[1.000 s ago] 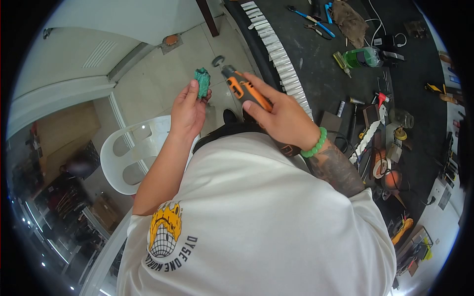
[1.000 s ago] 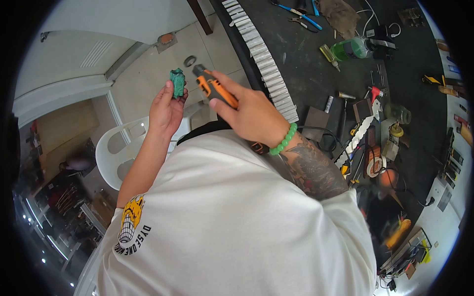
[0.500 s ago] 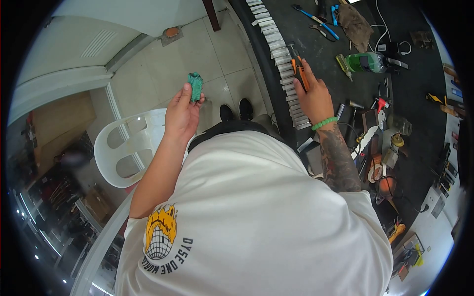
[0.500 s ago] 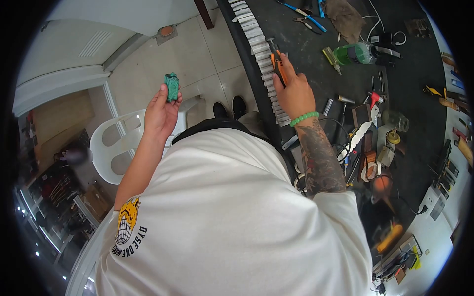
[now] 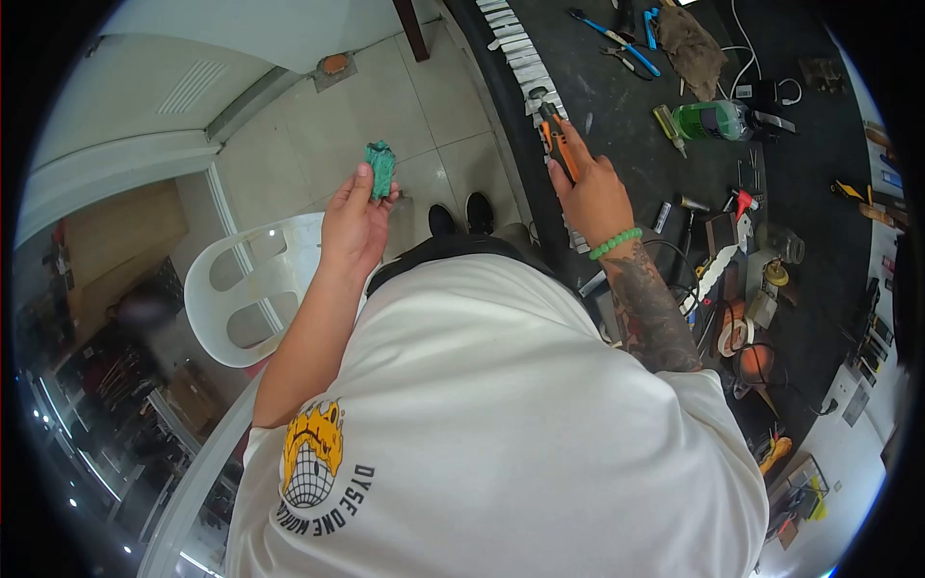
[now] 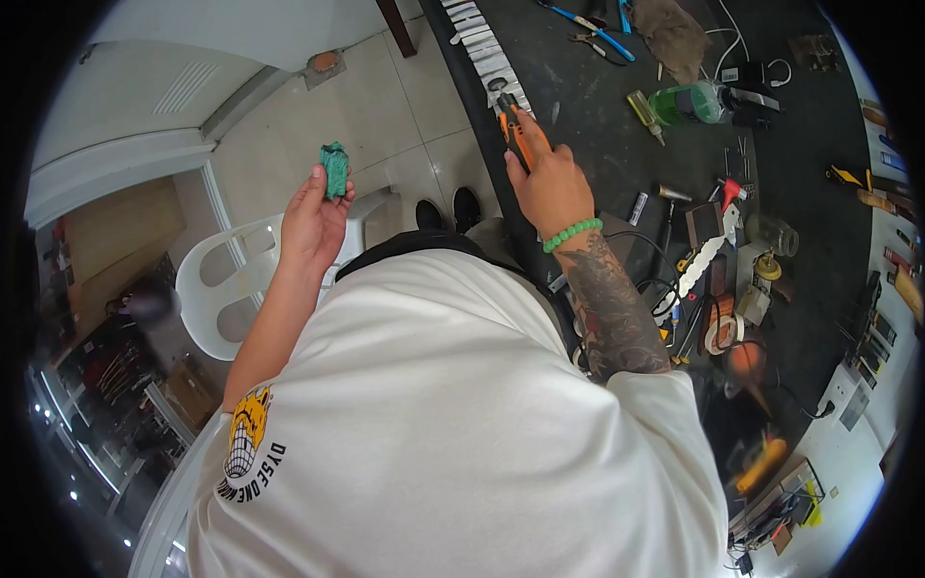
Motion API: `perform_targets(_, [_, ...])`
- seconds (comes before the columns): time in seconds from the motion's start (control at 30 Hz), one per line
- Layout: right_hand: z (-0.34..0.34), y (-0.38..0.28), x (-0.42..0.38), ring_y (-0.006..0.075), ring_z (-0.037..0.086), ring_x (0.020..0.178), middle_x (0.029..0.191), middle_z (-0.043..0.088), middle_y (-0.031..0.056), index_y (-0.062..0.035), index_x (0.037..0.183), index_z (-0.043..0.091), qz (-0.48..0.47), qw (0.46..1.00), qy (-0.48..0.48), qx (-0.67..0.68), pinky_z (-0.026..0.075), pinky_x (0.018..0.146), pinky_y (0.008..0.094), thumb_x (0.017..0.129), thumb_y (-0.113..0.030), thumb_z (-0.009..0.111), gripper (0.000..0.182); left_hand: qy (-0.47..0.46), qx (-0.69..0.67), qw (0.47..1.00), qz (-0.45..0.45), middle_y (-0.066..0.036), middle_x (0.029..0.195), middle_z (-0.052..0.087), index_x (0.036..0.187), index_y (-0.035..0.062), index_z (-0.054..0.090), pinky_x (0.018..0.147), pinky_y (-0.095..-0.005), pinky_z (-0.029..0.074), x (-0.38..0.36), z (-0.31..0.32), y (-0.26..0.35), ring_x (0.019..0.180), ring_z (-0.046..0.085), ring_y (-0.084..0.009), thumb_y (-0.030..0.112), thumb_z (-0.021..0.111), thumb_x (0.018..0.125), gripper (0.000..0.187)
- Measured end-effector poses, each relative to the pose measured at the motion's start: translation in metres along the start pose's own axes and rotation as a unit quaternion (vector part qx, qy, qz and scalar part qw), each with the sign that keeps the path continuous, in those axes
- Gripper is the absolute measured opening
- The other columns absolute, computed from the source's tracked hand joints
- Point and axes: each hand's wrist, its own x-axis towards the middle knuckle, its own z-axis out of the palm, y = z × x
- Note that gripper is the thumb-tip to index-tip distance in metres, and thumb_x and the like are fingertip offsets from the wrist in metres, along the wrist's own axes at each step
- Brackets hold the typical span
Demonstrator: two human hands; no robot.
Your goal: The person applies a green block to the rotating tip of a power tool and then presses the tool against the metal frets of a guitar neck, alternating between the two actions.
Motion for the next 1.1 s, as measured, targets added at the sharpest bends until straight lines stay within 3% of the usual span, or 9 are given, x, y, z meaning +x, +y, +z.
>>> perform_targets(0.17, [0.002,0.002,0.000,0.0412,0.071,0.082,0.091,0.066,0.0206,-0.0330,0.159,0.039,0.000,1.000,-0.004,0.000,0.059,0.076,0.0491,0.100,-0.039,0.065,0.065,-0.006,0.003,1.000,0.003,-0.006,0.104,0.068,0.114,0.0026,0.065,0.093,-0.0326,0.049,0.001,-0.001,0.001,0.095,0.062,-0.0177,0.034,0.066,0.103,0.033])
perform_targets(0.23, [0.000,0.011,0.005,0.0452,0.072,0.086,0.097,0.066,0.0243,-0.0334,0.158,0.039,0.006,1.000,0.008,0.016,0.060,0.076,0.0510,0.099,-0.040,0.065,0.065,-0.011,0.004,1.000,0.005,-0.006,0.104,0.068,0.114,0.0026,0.065,0.094,-0.0325,0.049,0.001,0.000,0.003,0.095,0.062,-0.0175,0.034,0.066,0.103,0.033])
perform_targets(0.47, [-0.007,0.015,0.009,0.0444,0.073,0.085,0.099,0.066,0.0253,-0.0330,0.159,0.039,0.010,1.000,0.006,0.000,0.060,0.076,0.0505,0.099,-0.039,0.064,0.065,-0.006,0.007,1.000,0.007,-0.006,0.104,0.069,0.113,0.0029,0.066,0.094,-0.0325,0.049,0.001,0.003,0.003,0.095,0.061,-0.0171,0.035,0.066,0.103,0.033])
perform_targets(0.57, [-0.005,0.009,0.005,0.0424,0.072,0.085,0.093,0.067,0.0212,-0.0331,0.159,0.039,0.012,1.000,0.006,0.015,0.059,0.077,0.0501,0.100,-0.039,0.064,0.065,-0.023,0.007,1.000,0.003,-0.006,0.104,0.069,0.113,0.0035,0.066,0.093,-0.0324,0.049,0.001,0.002,0.003,0.095,0.062,-0.0170,0.035,0.066,0.103,0.033])
perform_targets(0.63, [-0.003,0.003,0.002,0.0447,0.072,0.085,0.097,0.066,0.0254,-0.0329,0.158,0.040,-0.002,1.000,-0.007,0.014,0.060,0.076,0.0509,0.099,-0.039,0.065,0.064,-0.015,0.002,1.000,0.002,-0.006,0.105,0.069,0.114,0.0037,0.066,0.093,-0.0324,0.049,0.002,0.003,0.004,0.096,0.062,-0.0170,0.034,0.066,0.104,0.032])
perform_targets(1.1, [-0.009,0.016,0.008,0.0435,0.073,0.084,0.098,0.066,0.0243,-0.0335,0.159,0.038,0.018,1.000,-0.005,0.003,0.061,0.075,0.0489,0.099,-0.040,0.064,0.066,-0.008,0.001,1.000,0.001,-0.006,0.105,0.069,0.115,0.0032,0.066,0.094,-0.0329,0.049,0.004,0.003,0.004,0.095,0.062,-0.0176,0.034,0.066,0.103,0.033])
